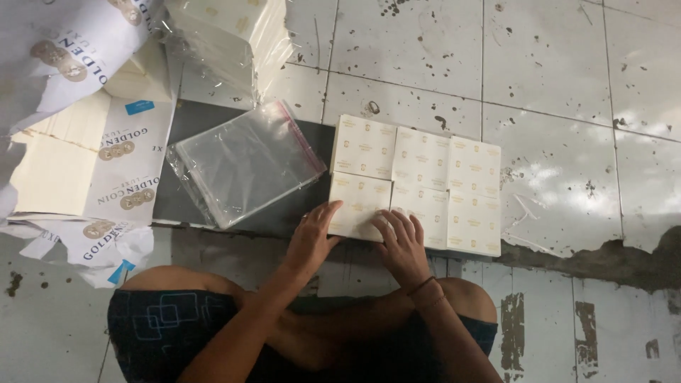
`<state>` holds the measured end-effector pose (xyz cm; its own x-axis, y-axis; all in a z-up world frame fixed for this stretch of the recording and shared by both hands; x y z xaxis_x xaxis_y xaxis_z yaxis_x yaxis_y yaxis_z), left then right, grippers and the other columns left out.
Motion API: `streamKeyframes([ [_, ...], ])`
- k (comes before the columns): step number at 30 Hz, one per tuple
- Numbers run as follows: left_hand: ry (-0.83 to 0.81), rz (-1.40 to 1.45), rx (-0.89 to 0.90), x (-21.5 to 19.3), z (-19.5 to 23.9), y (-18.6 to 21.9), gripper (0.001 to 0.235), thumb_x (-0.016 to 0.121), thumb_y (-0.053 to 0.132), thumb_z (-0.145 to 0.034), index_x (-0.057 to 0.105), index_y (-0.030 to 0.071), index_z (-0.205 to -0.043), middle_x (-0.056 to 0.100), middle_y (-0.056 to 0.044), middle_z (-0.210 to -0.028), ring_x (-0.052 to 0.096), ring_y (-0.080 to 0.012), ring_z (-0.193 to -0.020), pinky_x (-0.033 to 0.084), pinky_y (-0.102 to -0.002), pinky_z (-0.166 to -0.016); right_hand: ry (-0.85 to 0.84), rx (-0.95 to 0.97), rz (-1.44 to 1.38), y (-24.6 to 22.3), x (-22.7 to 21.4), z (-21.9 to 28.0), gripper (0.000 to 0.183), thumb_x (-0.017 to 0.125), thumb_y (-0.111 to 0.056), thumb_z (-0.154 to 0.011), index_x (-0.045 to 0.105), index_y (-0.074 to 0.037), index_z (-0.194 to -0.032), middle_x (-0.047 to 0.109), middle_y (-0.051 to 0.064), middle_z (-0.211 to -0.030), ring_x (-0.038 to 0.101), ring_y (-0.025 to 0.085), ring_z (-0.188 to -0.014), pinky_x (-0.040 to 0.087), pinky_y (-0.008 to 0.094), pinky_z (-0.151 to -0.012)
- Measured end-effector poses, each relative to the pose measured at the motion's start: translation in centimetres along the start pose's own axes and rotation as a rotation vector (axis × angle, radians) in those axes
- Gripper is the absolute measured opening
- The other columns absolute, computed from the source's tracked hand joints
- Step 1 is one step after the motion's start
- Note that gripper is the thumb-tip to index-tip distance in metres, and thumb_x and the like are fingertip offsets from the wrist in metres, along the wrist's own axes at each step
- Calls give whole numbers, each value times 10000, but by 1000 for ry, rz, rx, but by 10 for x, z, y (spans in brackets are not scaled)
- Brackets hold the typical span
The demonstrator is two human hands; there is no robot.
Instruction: The person sits on the floor and arranges small stacks of notepads on a low platform. They then pick up a stack, place it into a clear plastic bag, and seal the bag. The person repeats this process for multiple stacks of notepads.
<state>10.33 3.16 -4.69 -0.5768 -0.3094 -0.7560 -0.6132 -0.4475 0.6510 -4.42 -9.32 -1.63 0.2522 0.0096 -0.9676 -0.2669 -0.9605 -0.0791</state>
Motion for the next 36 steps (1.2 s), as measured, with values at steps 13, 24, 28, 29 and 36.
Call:
streamKeyframes([
  [13, 193, -665, 371, 5, -18, 58, 1265, 748, 781, -629, 235, 194, -1626, 183, -201, -1684, 174, -382, -1568, 204, -600, -1245, -25, 40, -343, 66, -1, -187, 470, 620, -302, -1013, 532, -142, -1445, 575, 133, -1364, 522, 378, -1306, 430, 547, -1036],
  [24, 271, -642, 380, 14, -28, 55, 1331, 752, 825, -590, 313, 74, -1597, 327, -265, -1583, 317, -439, -1491, 288, -556, -1239, -414, 134, -296, 87, 76, -247, 432, 343, -436, -1128, 654, -165, -1257, 717, 81, -1148, 669, 268, -1154, 477, 494, -1049],
  [28, 233, -644, 374, 14, -28, 54, 1343, 724, 826, -629, 234, 73, -1627, 234, -268, -1640, 250, -445, -1521, 271, -560, -1233, -349, 99, -250, 82, 72, -238, 387, 369, -385, -1135, 657, -147, -1236, 718, 74, -1074, 706, 254, -1079, 524, 451, -989],
  [29, 217, -636, 373, 13, -29, 55, 1355, 727, 822, -637, 207, 65, -1634, 199, -280, -1653, 214, -454, -1532, 260, -569, -1229, -324, 83, -234, 80, 69, -237, 378, 374, -371, -1135, 658, -144, -1237, 715, 74, -1066, 709, 254, -1073, 529, 456, -983],
  [36, 145, -416, 367, -1, -34, 60, 1326, 837, 724, -623, 238, 61, -1603, 227, -311, -1631, 223, -478, -1526, 213, -612, -1236, -166, 28, -138, 79, 80, -220, 335, 377, -367, -1139, 574, -183, -1338, 615, 31, -1083, 642, 219, -1118, 465, 473, -1064],
])
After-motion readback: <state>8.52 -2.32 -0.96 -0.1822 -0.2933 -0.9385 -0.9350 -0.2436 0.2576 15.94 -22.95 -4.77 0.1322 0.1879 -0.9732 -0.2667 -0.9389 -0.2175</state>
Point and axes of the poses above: each hand's wrist, its own z-axis away from the middle knuckle, its own x-axis out of the palm, y = z × x, the point moved 6 cm from there along -z, towards the middle knuckle
